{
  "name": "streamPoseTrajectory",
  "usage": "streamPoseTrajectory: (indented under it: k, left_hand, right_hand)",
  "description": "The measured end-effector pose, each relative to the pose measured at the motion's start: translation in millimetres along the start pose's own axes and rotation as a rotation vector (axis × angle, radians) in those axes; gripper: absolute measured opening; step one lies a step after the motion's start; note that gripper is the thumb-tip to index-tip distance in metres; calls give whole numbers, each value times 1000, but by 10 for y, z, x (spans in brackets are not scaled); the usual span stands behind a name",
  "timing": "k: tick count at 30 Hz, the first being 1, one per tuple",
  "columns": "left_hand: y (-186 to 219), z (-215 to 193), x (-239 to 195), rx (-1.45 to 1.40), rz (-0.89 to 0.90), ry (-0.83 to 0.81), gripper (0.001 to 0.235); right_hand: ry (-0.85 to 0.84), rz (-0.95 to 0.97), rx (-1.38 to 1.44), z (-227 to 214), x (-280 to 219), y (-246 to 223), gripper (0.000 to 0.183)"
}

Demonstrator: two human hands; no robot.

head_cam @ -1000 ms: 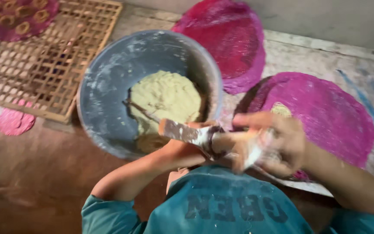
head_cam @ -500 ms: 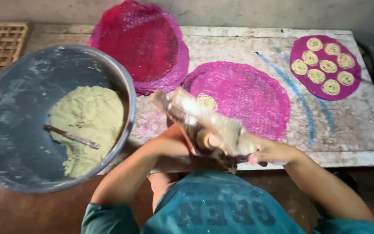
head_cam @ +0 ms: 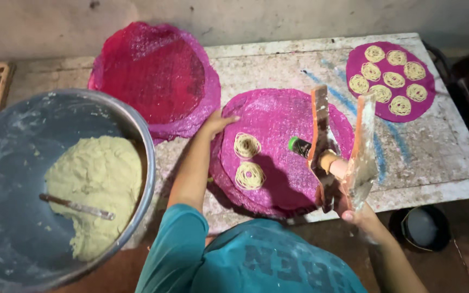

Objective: The person uses a manual dough press to extrude dough into spiral shapes onto a pink mat. They repeatedly load dough into the press, push the plunger, and arrange the formed noodles on the mat.

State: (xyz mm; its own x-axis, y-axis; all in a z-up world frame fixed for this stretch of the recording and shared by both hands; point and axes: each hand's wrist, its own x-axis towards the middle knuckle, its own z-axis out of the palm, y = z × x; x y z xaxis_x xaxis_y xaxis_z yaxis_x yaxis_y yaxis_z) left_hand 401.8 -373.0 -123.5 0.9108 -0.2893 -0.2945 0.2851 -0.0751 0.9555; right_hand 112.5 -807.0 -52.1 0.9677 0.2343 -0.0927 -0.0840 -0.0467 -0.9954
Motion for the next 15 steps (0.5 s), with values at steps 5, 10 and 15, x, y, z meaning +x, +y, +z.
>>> streamPoseTrajectory:
  k: [5, 10, 15]
  left_hand:
    - [-181, 193, -687, -49, -230, 377, 62]
    - [-562, 490, -1436, 104, 23, 516, 53]
    - [-318, 655, -1642, 377, 266, 820, 91]
  right_hand:
    - [2, 114, 78, -102, 142, 303, 105]
    - [-173, 301, 305, -73, 596, 264, 112]
    - [-403, 411, 339, 262, 1001, -268, 108]
